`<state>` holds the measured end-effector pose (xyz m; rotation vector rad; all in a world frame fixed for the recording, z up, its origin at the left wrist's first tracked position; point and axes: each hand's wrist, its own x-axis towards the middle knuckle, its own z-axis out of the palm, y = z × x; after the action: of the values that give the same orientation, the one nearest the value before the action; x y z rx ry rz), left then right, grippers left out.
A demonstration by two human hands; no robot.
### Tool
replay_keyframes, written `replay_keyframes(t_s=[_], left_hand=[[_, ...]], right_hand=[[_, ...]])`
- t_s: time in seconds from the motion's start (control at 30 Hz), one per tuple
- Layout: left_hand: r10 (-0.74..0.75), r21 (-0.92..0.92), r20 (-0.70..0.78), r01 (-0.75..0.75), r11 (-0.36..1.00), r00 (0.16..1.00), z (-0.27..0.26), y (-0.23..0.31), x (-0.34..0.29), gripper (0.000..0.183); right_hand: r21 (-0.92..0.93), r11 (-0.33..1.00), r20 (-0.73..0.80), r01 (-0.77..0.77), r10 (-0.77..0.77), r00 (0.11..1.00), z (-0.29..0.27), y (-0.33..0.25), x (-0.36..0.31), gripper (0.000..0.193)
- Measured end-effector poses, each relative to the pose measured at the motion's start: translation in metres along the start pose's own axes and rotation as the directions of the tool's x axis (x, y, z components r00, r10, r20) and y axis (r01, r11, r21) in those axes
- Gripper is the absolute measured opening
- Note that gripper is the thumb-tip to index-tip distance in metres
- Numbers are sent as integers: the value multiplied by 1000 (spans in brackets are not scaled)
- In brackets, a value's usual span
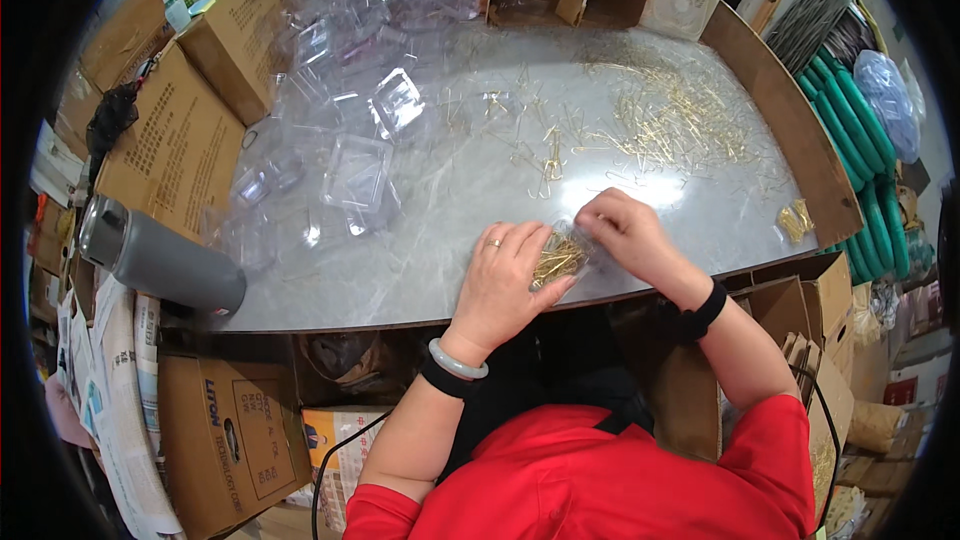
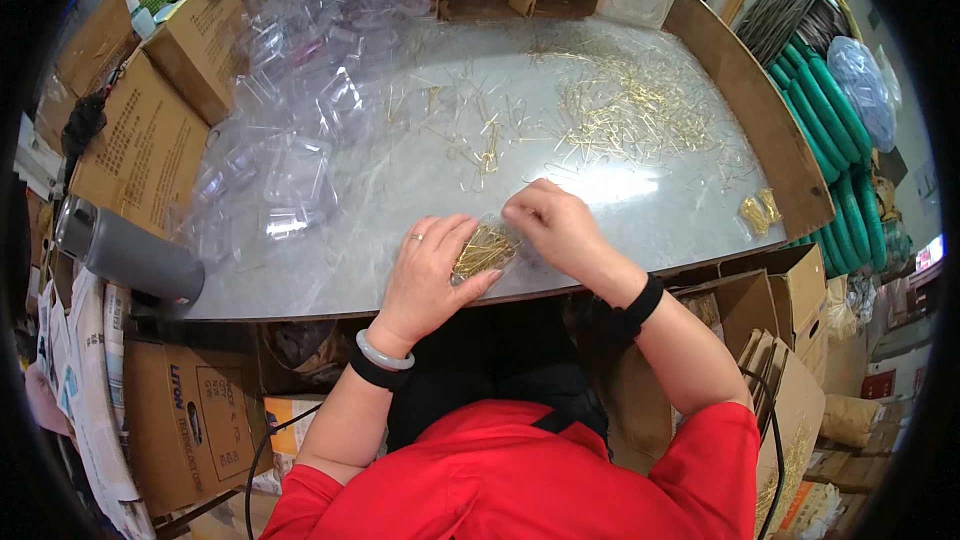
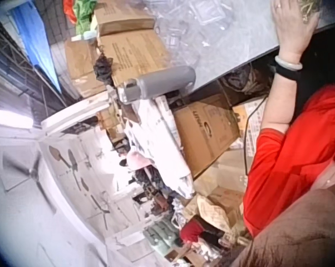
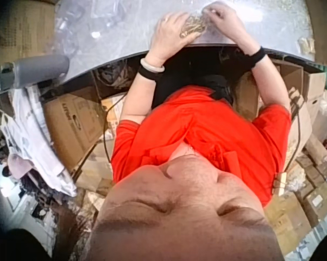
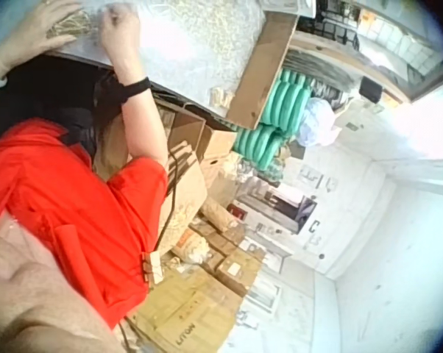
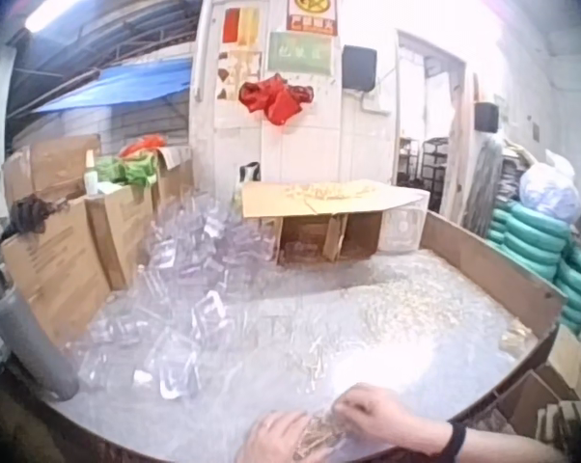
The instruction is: The recorder is sorting and counting small gold-colored metal components, placing them into small plastic bags, and then organizing these bags into boxes.
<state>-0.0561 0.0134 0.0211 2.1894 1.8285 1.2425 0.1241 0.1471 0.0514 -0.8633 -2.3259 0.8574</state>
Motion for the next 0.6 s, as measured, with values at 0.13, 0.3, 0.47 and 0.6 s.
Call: replay_keyframes(t_s=[0.13, 0.3, 0.47, 0.6], left_hand=[[1, 12, -4, -1, 1000, 1000, 0, -1, -1, 59], [-21, -6, 7, 21, 1000, 1000, 0, 1, 0, 58], [3, 5, 0, -3, 1000, 1000, 1, 0, 0, 60], [10, -3, 2, -10, 1000, 1000, -2, 3, 0, 55]], right_hand=[[-109, 991, 18, -77, 79, 997, -17, -9, -13, 15], [-57, 998, 44, 18, -16, 999, -9, -43, -32, 24], [-38, 935, -2, 352, -352, 936, 23, -51, -34, 22], [-45, 915, -27, 401, -403, 915, 29, -57, -34, 17]])
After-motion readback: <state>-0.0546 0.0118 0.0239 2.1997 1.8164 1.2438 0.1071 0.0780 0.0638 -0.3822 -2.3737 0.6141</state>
